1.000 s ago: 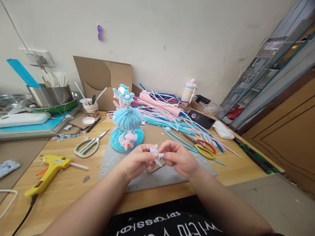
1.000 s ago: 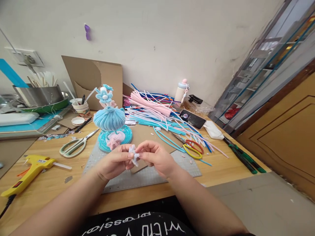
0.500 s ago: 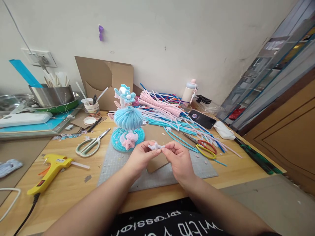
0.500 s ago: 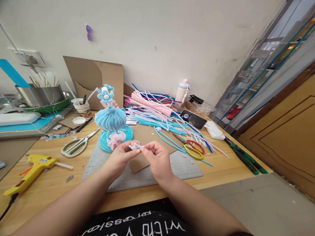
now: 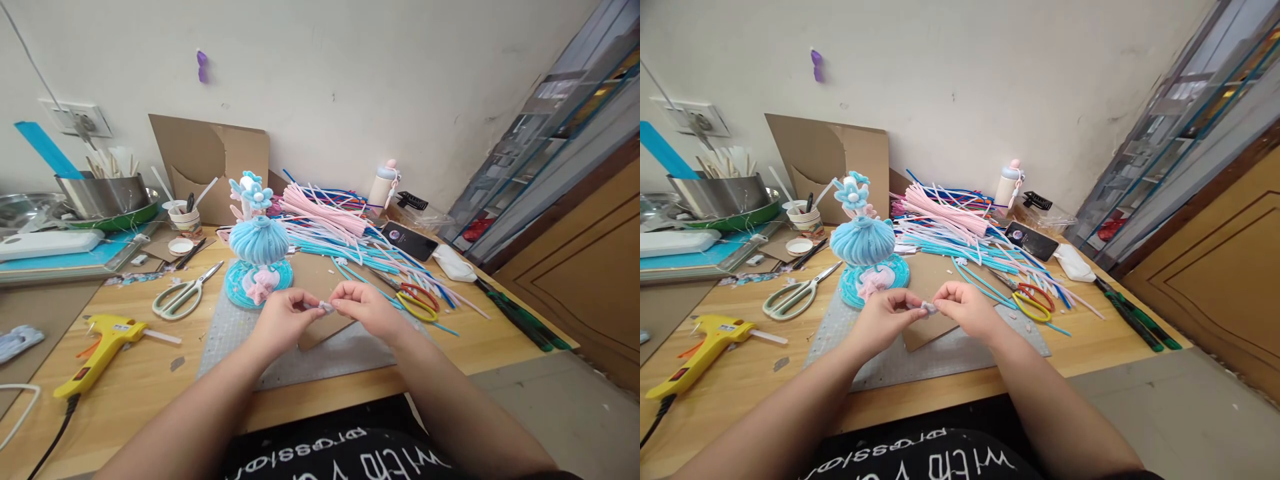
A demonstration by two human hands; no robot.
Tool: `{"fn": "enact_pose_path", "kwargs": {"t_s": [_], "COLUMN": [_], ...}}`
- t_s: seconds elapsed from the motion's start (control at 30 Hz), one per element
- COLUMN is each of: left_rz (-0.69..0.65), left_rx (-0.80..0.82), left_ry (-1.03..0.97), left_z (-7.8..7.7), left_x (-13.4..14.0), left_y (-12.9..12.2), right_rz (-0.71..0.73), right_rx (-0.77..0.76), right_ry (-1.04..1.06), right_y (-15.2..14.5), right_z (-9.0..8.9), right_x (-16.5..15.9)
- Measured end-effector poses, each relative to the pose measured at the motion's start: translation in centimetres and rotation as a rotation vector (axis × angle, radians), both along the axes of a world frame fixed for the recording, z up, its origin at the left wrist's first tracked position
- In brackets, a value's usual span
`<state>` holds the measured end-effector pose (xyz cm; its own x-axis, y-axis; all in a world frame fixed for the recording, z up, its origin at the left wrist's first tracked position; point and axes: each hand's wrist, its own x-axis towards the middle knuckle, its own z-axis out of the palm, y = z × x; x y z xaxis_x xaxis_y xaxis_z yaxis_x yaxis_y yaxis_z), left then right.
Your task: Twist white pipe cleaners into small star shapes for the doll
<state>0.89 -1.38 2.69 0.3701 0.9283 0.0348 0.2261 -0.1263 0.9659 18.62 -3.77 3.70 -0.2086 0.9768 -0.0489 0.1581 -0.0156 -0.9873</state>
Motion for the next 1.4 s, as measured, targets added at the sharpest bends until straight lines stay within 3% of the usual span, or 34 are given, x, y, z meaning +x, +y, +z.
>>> {"fn": "enact_pose_path", "kwargs": {"t_s": [0.23,0.4,0.63,0.8,1.27,1.4], "left_rz": [-0.077,-0.049,-0.013,-0.12,0.112,0.205], "left_rx": [-0.252,-0.333,-0.35,-0.396,-0.087,0.025], "left_ry": [-0.387,-0.578,-0.69,-0.737,-0.567,-0.462], "left_z": [-0.4,-0.3,-0.2,0.1,-0.9,-0.9], "left_x": [-0.1,0.0,0.2,0.5,1.1,0.8], "left_y": [0.2,0.1,-0.2,-0.7,-0.7,-0.6], "right_rz": [0.082,0.089,-0.191,-0.275,-0.418,-0.308], "right_rx": [-0.012,-0.016,0.171,0.207,0.145,0.147], "right_ry": [0.1,0.272,0.32,0.346,0.447,0.214], "right_y": [0.1,-0.3,-0.9,-1.1,-1.3,-1.3], "right_z": [0.5,-0.1,-1.4,-1.5,-2.3,-2.1], "right_x": [0.8,0.3,-2.1,-2.6,-4.6,-4.0]}}
